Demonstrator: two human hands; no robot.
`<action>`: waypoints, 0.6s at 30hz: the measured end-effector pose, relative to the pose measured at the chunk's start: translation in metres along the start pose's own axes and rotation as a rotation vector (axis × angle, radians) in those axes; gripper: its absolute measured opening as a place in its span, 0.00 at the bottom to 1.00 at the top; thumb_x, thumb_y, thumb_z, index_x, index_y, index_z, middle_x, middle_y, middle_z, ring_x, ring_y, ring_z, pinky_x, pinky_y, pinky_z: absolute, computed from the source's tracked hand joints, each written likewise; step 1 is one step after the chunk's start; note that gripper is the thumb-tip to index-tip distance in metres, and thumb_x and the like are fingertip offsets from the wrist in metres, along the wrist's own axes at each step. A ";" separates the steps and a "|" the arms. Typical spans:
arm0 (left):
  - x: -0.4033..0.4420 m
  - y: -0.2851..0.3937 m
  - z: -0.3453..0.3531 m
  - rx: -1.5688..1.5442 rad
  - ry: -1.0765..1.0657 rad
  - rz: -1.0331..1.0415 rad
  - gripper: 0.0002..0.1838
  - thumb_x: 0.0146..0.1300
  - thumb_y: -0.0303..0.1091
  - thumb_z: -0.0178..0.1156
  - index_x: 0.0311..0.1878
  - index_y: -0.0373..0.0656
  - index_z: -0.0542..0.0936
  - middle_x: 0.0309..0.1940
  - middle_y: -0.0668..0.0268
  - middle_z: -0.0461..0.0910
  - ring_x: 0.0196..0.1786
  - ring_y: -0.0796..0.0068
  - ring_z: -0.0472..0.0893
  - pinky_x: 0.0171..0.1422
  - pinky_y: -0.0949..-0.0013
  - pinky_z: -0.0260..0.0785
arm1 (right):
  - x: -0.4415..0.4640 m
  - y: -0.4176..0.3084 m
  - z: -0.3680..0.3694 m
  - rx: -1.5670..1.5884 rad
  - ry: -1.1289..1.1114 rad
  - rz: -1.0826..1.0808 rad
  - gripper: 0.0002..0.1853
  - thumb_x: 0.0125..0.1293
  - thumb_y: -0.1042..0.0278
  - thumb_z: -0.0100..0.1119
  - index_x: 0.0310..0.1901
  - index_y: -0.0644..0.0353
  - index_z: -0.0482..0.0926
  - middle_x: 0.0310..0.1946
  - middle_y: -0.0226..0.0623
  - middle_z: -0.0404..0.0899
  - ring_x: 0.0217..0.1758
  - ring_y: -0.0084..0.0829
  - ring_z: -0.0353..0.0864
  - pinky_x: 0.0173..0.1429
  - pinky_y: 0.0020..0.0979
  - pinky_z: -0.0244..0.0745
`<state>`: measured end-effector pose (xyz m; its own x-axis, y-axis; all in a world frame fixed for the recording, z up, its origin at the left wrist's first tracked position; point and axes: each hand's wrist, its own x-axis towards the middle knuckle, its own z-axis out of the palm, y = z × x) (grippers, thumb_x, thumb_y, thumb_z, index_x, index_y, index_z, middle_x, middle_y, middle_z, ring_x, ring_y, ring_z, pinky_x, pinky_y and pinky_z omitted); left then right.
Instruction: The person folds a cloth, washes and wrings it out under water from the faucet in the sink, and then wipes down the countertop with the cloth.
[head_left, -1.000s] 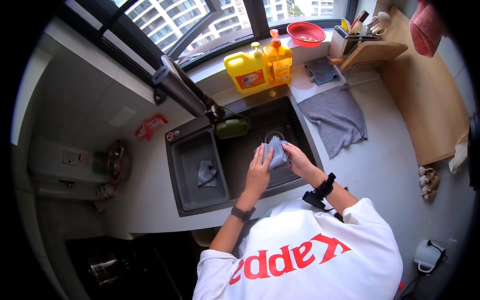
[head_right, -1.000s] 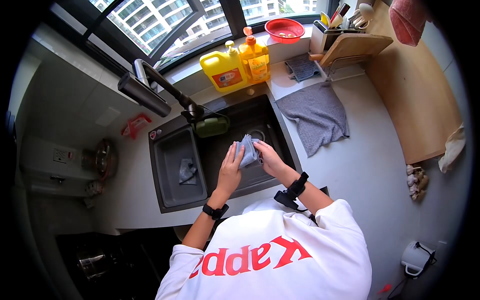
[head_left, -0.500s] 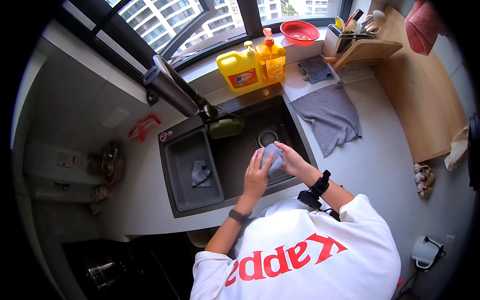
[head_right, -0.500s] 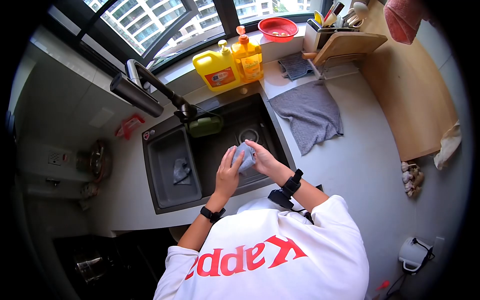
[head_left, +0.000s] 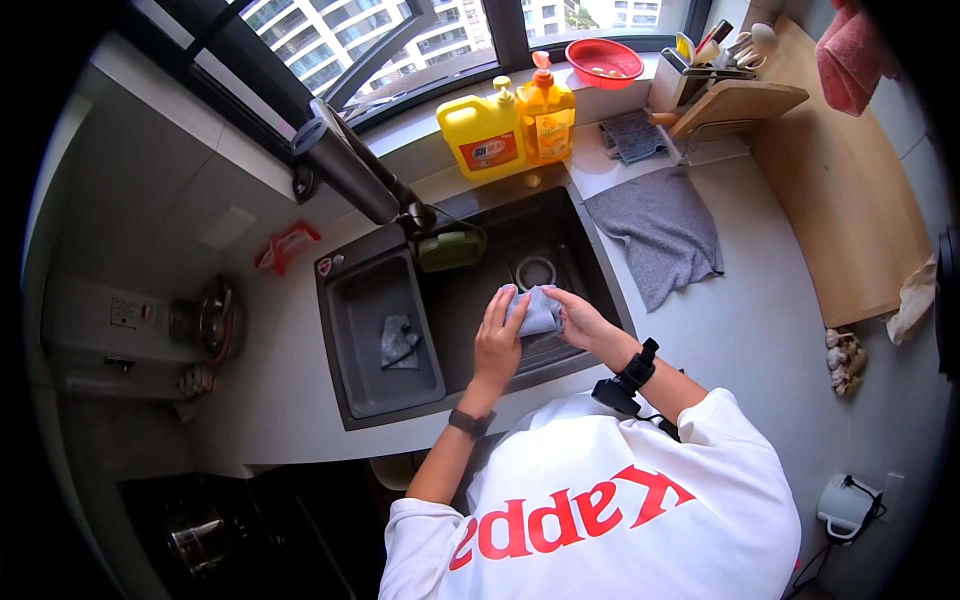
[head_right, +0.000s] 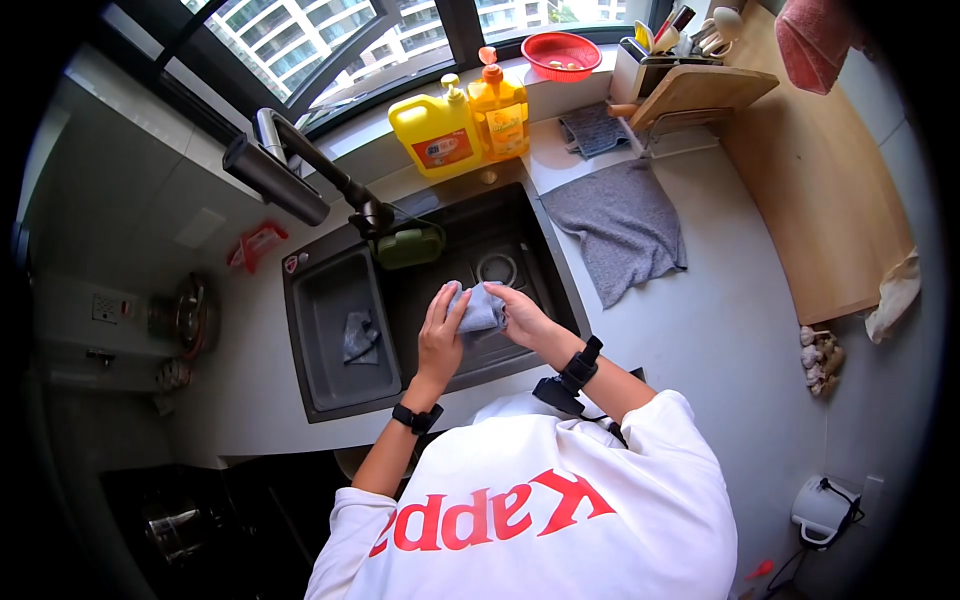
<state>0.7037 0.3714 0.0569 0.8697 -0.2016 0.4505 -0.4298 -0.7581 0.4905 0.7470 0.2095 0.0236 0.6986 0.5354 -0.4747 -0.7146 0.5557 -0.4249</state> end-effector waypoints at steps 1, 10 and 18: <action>0.000 0.001 0.000 -0.002 0.010 0.000 0.32 0.45 0.13 0.49 0.56 0.50 0.74 0.56 0.58 0.70 0.61 0.56 0.68 0.60 0.58 0.66 | 0.003 0.002 -0.002 0.007 -0.001 0.017 0.13 0.65 0.56 0.52 0.44 0.55 0.75 0.40 0.30 0.78 0.45 0.24 0.77 0.50 0.30 0.72; 0.016 0.000 -0.013 -0.040 0.071 -0.028 0.33 0.44 0.12 0.46 0.56 0.48 0.73 0.56 0.58 0.69 0.61 0.55 0.67 0.61 0.58 0.64 | -0.001 0.007 0.016 -0.051 0.065 0.037 0.24 0.65 0.44 0.45 0.50 0.56 0.74 0.46 0.32 0.77 0.51 0.28 0.74 0.57 0.33 0.66; 0.024 -0.003 -0.006 -0.098 0.135 -0.112 0.28 0.41 0.11 0.42 0.49 0.40 0.73 0.54 0.57 0.71 0.63 0.53 0.65 0.66 0.57 0.57 | 0.001 0.025 0.021 -0.043 0.119 0.070 0.29 0.66 0.39 0.39 0.54 0.56 0.70 0.52 0.33 0.74 0.55 0.30 0.71 0.61 0.37 0.63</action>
<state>0.7245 0.3732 0.0709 0.8759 -0.0291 0.4816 -0.3593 -0.7055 0.6108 0.7307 0.2374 0.0290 0.6397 0.4909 -0.5915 -0.7640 0.4909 -0.4188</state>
